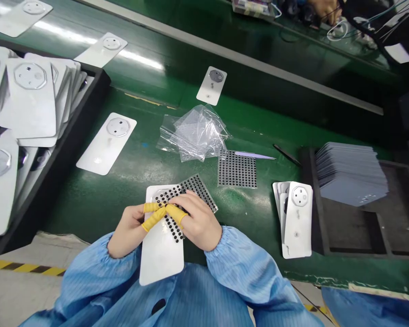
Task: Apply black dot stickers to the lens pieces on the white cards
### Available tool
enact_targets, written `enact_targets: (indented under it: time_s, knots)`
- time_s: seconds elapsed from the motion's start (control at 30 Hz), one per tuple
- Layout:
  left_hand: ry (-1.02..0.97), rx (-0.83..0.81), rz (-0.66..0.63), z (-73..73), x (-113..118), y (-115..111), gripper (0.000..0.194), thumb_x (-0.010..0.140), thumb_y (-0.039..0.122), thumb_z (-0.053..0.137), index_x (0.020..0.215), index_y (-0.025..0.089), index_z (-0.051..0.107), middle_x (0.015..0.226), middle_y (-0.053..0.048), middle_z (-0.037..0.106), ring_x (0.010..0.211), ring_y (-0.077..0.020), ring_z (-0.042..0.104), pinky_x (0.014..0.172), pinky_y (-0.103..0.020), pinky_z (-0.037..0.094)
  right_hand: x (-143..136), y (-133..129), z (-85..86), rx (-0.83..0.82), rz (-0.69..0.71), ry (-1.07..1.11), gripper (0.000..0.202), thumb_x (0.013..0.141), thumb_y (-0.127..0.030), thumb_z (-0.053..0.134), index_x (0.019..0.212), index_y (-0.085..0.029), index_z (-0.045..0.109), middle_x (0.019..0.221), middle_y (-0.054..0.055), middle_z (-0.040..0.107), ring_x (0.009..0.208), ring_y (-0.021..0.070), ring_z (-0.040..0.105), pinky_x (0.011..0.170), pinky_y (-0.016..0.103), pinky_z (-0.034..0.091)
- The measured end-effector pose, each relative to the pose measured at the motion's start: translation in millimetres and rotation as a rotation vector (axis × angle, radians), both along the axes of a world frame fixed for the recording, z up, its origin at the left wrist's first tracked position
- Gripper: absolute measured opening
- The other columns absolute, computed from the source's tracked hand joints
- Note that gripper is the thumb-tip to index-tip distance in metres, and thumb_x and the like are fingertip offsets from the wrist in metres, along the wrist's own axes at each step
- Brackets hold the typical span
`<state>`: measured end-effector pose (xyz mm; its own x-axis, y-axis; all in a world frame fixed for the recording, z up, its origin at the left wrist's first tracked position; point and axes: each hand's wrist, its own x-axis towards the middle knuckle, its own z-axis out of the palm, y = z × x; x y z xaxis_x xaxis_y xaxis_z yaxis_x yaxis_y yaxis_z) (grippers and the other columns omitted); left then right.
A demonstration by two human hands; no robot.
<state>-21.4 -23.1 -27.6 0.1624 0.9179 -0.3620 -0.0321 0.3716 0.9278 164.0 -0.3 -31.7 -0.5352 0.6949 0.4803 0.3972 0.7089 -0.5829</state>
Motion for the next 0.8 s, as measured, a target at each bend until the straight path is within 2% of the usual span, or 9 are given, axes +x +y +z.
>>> enact_targets:
  time_s: [0.1,0.2,0.27,0.37,0.47,0.57,0.6,0.7,0.8]
  knots:
    - [0.001,0.006,-0.089,-0.2,-2.0,1.8,0.033,0.079,0.044,0.067,0.079,0.013,0.075,0.066,-0.007,0.072,0.056,-0.0186,0.064,0.051,-0.028,0.054,-2.2,1.2,-4.7,0.069,0.020,-0.085,0.021,0.092,-0.008,0.046,0.104,-0.013,0.062,0.101,0.012,0.069,0.098,0.0189,0.065,0.092,0.045,0.055]
    - [0.232,0.175,-0.184,-5.5,-3.2,2.3,0.027,0.084,0.035,0.060,0.082,0.013,0.075,0.065,-0.005,0.070,0.053,-0.0155,0.060,0.048,-0.024,0.050,-3.4,-0.2,-13.3,0.078,0.031,-0.074,0.020,0.088,-0.005,0.048,0.103,-0.010,0.061,0.100,0.015,0.068,0.098,0.0206,0.063,0.087,0.042,0.057]
    - [0.330,0.254,-0.206,-9.4,-4.0,2.6,0.022,0.082,0.030,0.059,0.080,0.013,0.075,0.061,-0.003,0.068,0.050,-0.0132,0.057,0.047,-0.022,0.047,-5.9,-0.9,-18.9,-0.011,0.027,-0.006,0.019,0.086,-0.005,0.051,0.102,-0.010,0.061,0.098,0.015,0.066,0.095,0.0198,0.062,0.081,0.037,0.058]
    - [0.333,0.275,-0.215,-12.6,-9.3,3.5,0.020,0.081,0.028,0.060,0.084,0.015,0.075,0.066,-0.004,0.072,0.054,-0.0143,0.061,0.051,-0.022,0.051,-11.4,0.0,-24.2,-0.251,-0.055,0.174,0.013,0.086,-0.009,0.054,0.096,-0.014,0.061,0.093,0.010,0.066,0.086,0.0154,0.063,0.075,0.031,0.057]
    - [0.342,0.241,-0.142,-12.0,-20.2,5.0,0.024,0.080,0.029,0.064,0.093,0.013,0.076,0.086,-0.010,0.077,0.073,-0.0223,0.071,0.064,-0.029,0.058,-15.6,2.1,-25.9,-0.399,-0.173,0.312,0.009,0.085,-0.011,0.056,0.087,-0.016,0.063,0.088,0.006,0.067,0.082,0.0129,0.064,0.075,0.029,0.056]
    - [0.353,0.151,0.009,-8.5,-25.5,5.8,0.028,0.074,0.034,0.072,0.090,0.011,0.077,0.092,-0.013,0.077,0.081,-0.0286,0.073,0.067,-0.035,0.061,-17.2,2.8,-25.9,-0.444,-0.238,0.350,0.008,0.084,-0.012,0.058,0.085,-0.016,0.065,0.087,0.006,0.068,0.082,0.0130,0.065,0.076,0.029,0.055]
    - [0.335,0.125,0.018,-7.2,-23.8,5.8,0.029,0.072,0.035,0.074,0.089,0.012,0.077,0.090,-0.013,0.077,0.080,-0.0294,0.074,0.067,-0.036,0.062,-17.5,2.6,-25.8,-0.441,-0.233,0.342,0.008,0.084,-0.012,0.058,0.085,-0.017,0.065,0.088,0.006,0.068,0.082,0.0134,0.065,0.077,0.030,0.055]
    - [0.303,0.114,-0.059,-5.7,-10.6,5.3,0.025,0.072,0.033,0.073,0.088,0.015,0.078,0.089,-0.010,0.078,0.080,-0.0286,0.074,0.072,-0.037,0.062,-18.7,1.8,-25.4,-0.408,-0.194,0.298,0.008,0.083,-0.014,0.060,0.085,-0.017,0.066,0.088,0.006,0.069,0.083,0.0146,0.065,0.078,0.032,0.055]
    - [0.348,0.139,-0.096,-8.2,-3.3,3.5,0.019,0.074,0.031,0.071,0.084,0.017,0.078,0.086,-0.008,0.078,0.079,-0.0275,0.074,0.073,-0.036,0.061,-19.3,2.9,-27.0,-0.463,-0.239,0.336,0.007,0.083,-0.016,0.060,0.084,-0.018,0.067,0.087,0.005,0.070,0.082,0.0142,0.066,0.076,0.030,0.056]
